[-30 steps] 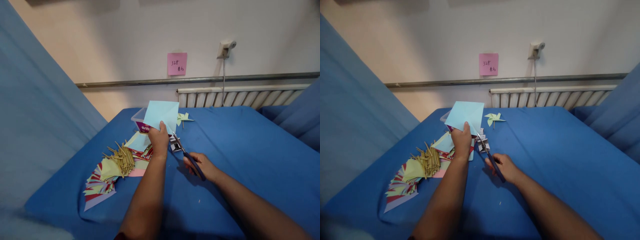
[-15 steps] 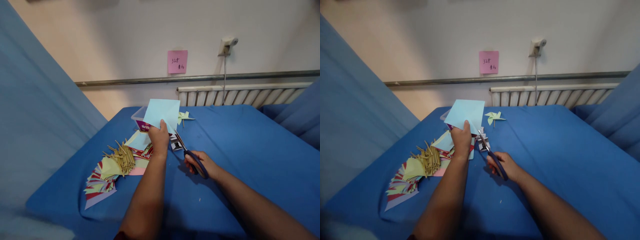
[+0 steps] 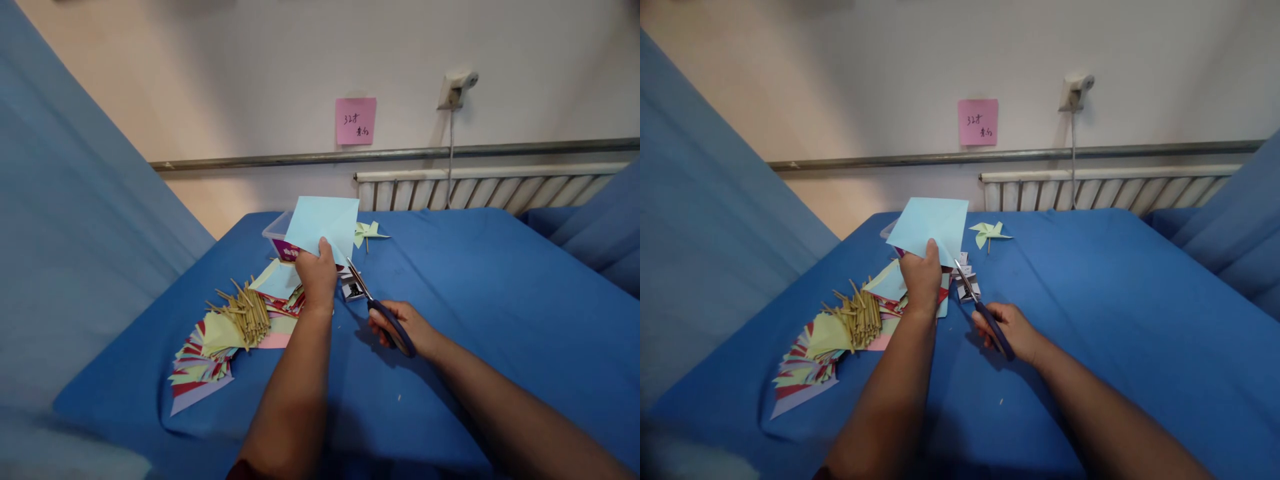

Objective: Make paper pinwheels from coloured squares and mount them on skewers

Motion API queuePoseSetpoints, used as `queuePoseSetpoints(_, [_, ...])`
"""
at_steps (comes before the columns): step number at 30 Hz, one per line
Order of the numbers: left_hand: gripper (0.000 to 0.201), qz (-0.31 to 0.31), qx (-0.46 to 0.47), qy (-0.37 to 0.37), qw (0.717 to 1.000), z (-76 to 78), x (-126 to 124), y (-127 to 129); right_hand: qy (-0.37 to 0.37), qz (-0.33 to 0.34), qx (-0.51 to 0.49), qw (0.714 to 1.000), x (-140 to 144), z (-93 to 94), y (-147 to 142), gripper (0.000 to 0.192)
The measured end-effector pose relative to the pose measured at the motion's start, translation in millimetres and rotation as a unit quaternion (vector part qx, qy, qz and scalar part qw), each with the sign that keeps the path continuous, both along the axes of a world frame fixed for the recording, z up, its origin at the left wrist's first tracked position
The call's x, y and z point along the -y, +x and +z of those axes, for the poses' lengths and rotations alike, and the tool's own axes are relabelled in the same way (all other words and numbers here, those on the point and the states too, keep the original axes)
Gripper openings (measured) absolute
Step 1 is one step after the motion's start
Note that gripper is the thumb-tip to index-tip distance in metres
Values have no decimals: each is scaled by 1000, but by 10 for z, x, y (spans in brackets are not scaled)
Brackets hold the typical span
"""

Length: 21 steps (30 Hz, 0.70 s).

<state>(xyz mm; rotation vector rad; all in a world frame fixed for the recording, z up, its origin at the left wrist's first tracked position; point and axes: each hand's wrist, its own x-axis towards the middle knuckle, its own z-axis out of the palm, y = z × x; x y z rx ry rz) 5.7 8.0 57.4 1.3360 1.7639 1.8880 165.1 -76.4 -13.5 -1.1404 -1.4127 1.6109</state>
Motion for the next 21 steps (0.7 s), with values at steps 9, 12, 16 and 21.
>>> queuePoseSetpoints(9, [29, -4, 7, -1, 1000, -25, -21, -13, 6, -1, 15, 1000, 10, 54, 0, 47])
queuePoseSetpoints(12, [30, -6, 9, 2, 1000, -32, -31, -17, 6, 6, 10, 1000, 9, 51, 11, 44])
queuePoseSetpoints(16, [29, -10, 7, -1, 1000, -33, -32, -15, 8, 5, -15, 1000, 9, 6, 18, 40])
queuePoseSetpoints(21, [28, -10, 0, -6, 1000, -23, -24, -10, -7, 5, -15, 1000, 21, 7, 8, 39])
